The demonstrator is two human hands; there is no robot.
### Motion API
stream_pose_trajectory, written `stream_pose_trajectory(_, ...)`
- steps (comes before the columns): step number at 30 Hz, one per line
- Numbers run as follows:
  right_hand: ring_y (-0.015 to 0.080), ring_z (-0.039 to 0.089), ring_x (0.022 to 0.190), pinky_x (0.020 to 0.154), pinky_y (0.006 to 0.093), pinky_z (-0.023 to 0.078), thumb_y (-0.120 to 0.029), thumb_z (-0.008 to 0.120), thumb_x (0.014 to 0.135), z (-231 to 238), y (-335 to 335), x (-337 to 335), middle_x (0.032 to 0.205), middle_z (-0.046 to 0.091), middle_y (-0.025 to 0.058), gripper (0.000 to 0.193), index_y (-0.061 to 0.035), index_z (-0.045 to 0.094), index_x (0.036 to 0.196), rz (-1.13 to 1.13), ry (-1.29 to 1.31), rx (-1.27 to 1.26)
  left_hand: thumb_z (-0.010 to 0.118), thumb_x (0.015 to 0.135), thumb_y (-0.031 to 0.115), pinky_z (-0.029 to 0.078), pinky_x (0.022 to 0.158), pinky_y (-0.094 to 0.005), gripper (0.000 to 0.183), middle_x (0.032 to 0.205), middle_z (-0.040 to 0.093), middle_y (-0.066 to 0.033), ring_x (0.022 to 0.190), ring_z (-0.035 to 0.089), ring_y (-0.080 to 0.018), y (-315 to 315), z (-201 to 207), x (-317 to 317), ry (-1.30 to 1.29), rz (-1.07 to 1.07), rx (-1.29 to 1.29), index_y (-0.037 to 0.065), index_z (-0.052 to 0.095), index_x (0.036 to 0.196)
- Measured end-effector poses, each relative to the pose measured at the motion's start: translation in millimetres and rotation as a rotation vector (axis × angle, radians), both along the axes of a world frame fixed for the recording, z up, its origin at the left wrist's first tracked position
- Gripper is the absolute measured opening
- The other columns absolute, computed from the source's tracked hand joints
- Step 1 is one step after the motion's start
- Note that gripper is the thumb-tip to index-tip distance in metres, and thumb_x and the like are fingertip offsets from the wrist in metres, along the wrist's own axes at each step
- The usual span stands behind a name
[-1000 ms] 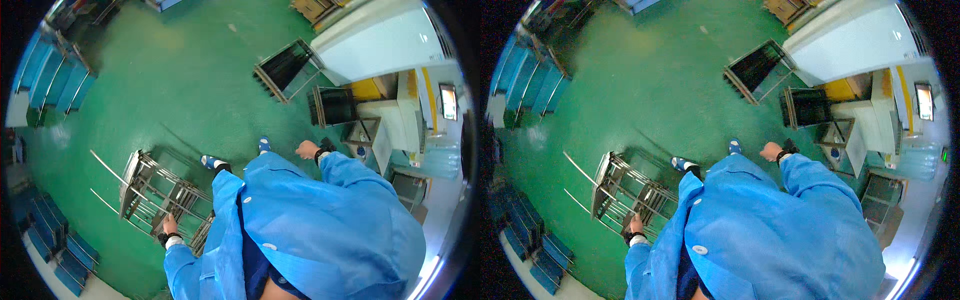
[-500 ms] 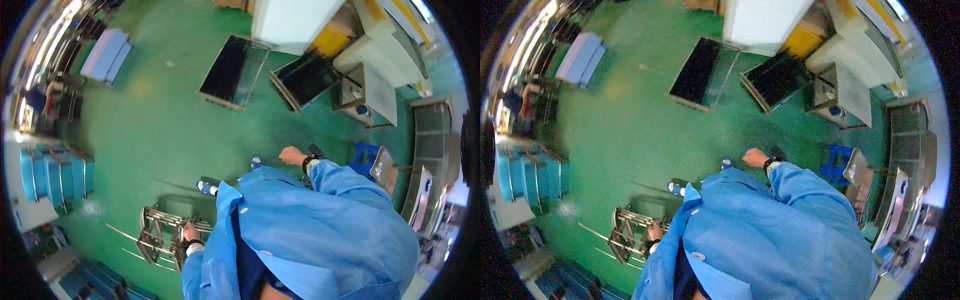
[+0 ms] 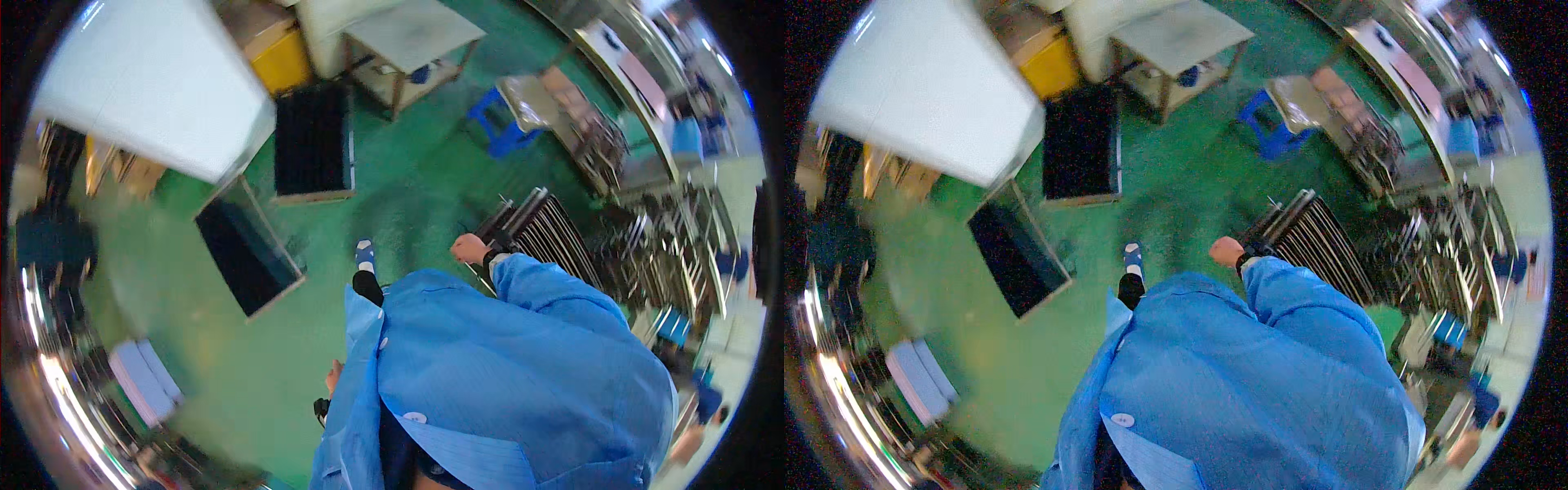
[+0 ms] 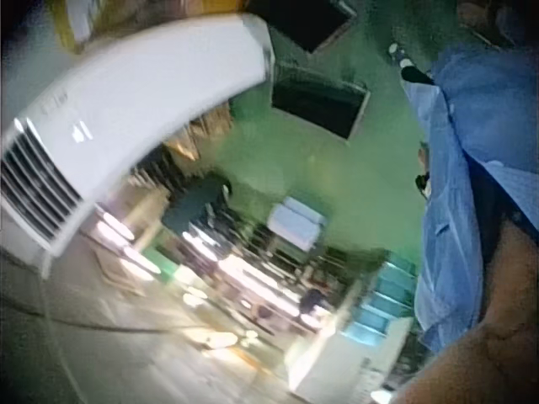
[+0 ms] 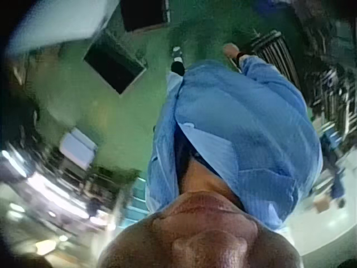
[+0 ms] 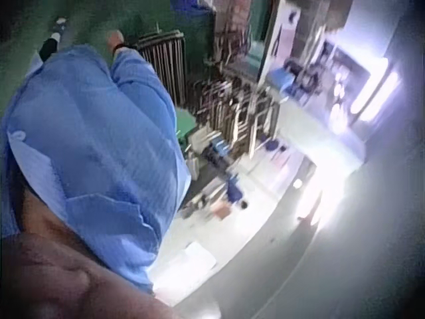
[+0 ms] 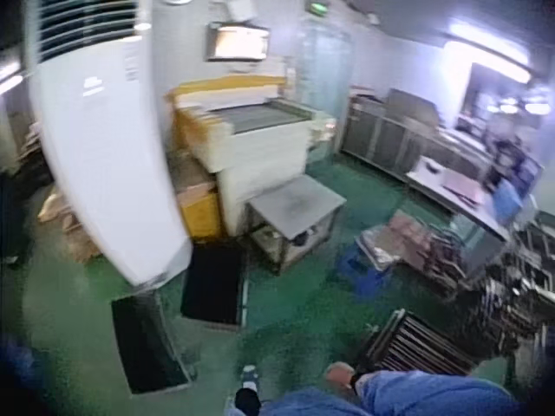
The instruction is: Loading glass panels from a processing machine into metal storage racks.
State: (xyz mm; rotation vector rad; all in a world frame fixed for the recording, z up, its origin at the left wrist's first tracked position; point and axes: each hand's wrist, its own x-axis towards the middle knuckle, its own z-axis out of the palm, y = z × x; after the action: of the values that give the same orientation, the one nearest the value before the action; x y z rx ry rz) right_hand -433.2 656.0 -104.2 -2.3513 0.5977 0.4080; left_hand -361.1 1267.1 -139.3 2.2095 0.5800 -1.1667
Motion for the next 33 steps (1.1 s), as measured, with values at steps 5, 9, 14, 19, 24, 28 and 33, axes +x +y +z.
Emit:
stream_pose_trajectory(5, 0.0243, 0.058, 0.052, 0.044, 0.0387, 0.043, -0.025, 0.058, 0.083, -63.4, -15.4, -102.1, 0.064, 0.063, 0.0111, 0.021, -0.0085, 0.065, 0.071, -0.434, 0.436, 0.282, 0.053, 0.094, 0.052, 0.048, 0.064, -0.0374, 0.05, 0.085, 0.064, -0.0114, 0.071, 0.06, -0.0203, -5.5, -45.6, 95.0, 0.014, -0.438, 0.242, 0.005, 0.06, 0.108)
stream_pose_trajectory(9, 0.0266, 0.052, 0.057, 0.042, 0.0382, 0.034, -0.026, 0.055, 0.084, -80.1, -8.5, -201.5, 0.077, 0.06, 0.014, 0.019, -0.0087, 0.058, 0.078, -1.17, 0.243, 0.959, 0.056, 0.093, 0.05, 0.042, 0.053, -0.033, 0.043, 0.077, 0.06, -0.0067, 0.061, 0.056, -0.018, -98.0, -22.9, 239.0, 0.02, -0.517, -0.026, 0.008, 0.059, 0.1)
stream_pose_trajectory(14, 0.0132, 0.054, 0.05, 0.041, 0.0281, 0.038, -0.017, 0.063, 0.087, 30.3, 39.3, -204.0, 0.064, 0.059, 0.0035, 0.013, -0.0047, 0.063, 0.082, -1.554, 0.141, 0.633, 0.059, 0.093, 0.049, 0.034, 0.041, -0.027, 0.038, 0.068, 0.056, -0.0021, 0.051, 0.051, -0.0145, -252.5, 13.5, 362.9, 0.296, -0.089, -0.404, 0.01, 0.057, 0.09)
stream_pose_trajectory(19, 0.014, 0.056, 0.047, 0.038, 0.0282, 0.041, -0.018, 0.061, 0.083, 81.5, 64.5, -272.4, 0.065, 0.063, 0.0052, 0.016, -0.0028, 0.065, 0.082, -1.933, -0.164, 0.49, 0.056, 0.094, 0.051, 0.041, 0.047, -0.0252, 0.045, 0.076, 0.061, -0.0046, 0.06, 0.058, -0.0144, -438.6, 40.6, 375.4, 0.14, -0.465, -0.408, 0.007, 0.06, 0.097)
stream_pose_trajectory(24, 0.0147, 0.059, 0.055, 0.046, 0.0297, 0.045, -0.027, 0.062, 0.083, 75.6, 63.3, -404.5, 0.067, 0.064, 0.0053, 0.025, -0.0027, 0.067, 0.078, -2.165, -0.204, 0.194, 0.054, 0.095, 0.052, 0.051, 0.071, -0.0311, 0.057, 0.102, 0.067, -0.0124, 0.083, 0.066, -0.0203, -615.1, 56.6, 245.7, 0.118, -0.825, -0.466, 0.0, 0.059, 0.119)
stream_pose_trajectory(28, 0.0266, 0.069, 0.073, 0.073, 0.0379, 0.052, -0.038, 0.062, 0.084, 38.6, 29.3, -508.2, 0.082, 0.071, 0.0158, 0.042, 0.0032, 0.07, 0.087, -2.154, -0.051, -0.089, 0.05, 0.095, 0.057, 0.049, 0.085, -0.0373, 0.066, 0.114, 0.064, -0.0146, 0.096, 0.064, -0.0243, -689.7, 77.0, 91.5, 0.191, -1.002, -0.505, 0.0, 0.055, 0.127)
stream_pose_trajectory(33, 0.0245, 0.065, 0.095, 0.086, 0.0343, 0.049, -0.049, 0.06, 0.089, -3.4, -27.1, -593.6, 0.1, 0.07, 0.0185, 0.061, 0.0082, 0.065, 0.111, -2.18, -0.104, -0.237, 0.049, 0.096, 0.057, 0.045, 0.095, -0.0398, 0.068, 0.121, 0.062, -0.015, 0.107, 0.06, -0.0243, -733.5, 56.3, -50.6, 0.324, -1.15, -0.473, 0.0, 0.052, 0.131)
